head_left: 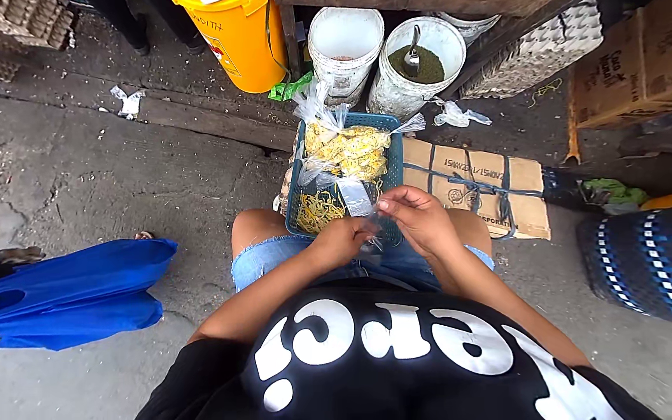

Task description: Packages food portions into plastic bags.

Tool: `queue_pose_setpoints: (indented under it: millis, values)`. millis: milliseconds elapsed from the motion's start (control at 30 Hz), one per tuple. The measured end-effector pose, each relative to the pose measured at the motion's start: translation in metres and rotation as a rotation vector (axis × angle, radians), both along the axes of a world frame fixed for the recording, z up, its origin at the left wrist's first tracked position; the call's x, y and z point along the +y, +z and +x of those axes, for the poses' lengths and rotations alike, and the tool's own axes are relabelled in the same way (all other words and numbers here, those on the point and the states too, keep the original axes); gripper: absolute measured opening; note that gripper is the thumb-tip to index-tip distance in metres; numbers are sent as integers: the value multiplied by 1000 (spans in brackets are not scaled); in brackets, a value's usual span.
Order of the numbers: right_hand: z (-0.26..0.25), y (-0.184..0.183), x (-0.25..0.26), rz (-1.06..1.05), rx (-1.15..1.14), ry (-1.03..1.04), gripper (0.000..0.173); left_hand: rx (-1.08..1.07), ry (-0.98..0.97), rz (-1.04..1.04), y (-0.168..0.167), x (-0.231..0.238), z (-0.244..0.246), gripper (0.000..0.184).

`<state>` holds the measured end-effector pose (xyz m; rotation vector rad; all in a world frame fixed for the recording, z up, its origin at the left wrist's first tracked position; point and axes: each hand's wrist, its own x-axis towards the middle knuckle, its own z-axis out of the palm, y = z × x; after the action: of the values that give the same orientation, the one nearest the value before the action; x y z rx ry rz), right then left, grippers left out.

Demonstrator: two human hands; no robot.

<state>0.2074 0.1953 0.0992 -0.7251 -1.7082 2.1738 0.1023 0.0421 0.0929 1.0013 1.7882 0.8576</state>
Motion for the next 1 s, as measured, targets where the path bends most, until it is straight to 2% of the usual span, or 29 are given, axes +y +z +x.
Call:
queue_pose_setpoints:
  millis: [67,133,200,300,400,533,700,833,1000]
  values:
    - [0,7,1,-53,11,-9,18,-88,92,-43,-3,0,0,24]
    - [1,16,2,-54,27,42,26,-151,199,-43,-6,-1,-4,29]
    - [3,22,6,-38,79,171,43,-180,221,-25,-8,-4,-8,35]
    - [6,26,14,-42,215,307,63,-203,191,27,-9,-9,-11,28]
    - [11,25,25,210,269,294,70,-213,193,79,-8,-11,-9,23]
    - [21,36,35,643,297,251,51,-193,209,123,-5,-11,-8,23]
    - [25,49,30,969,230,239,40,-136,209,200,-8,-12,-5,33]
    - [25,47,25,1040,200,210,24,-106,196,244,-11,-13,-5,42]
    - [25,47,25,1004,198,244,30,-66,188,225,-11,-17,-5,43]
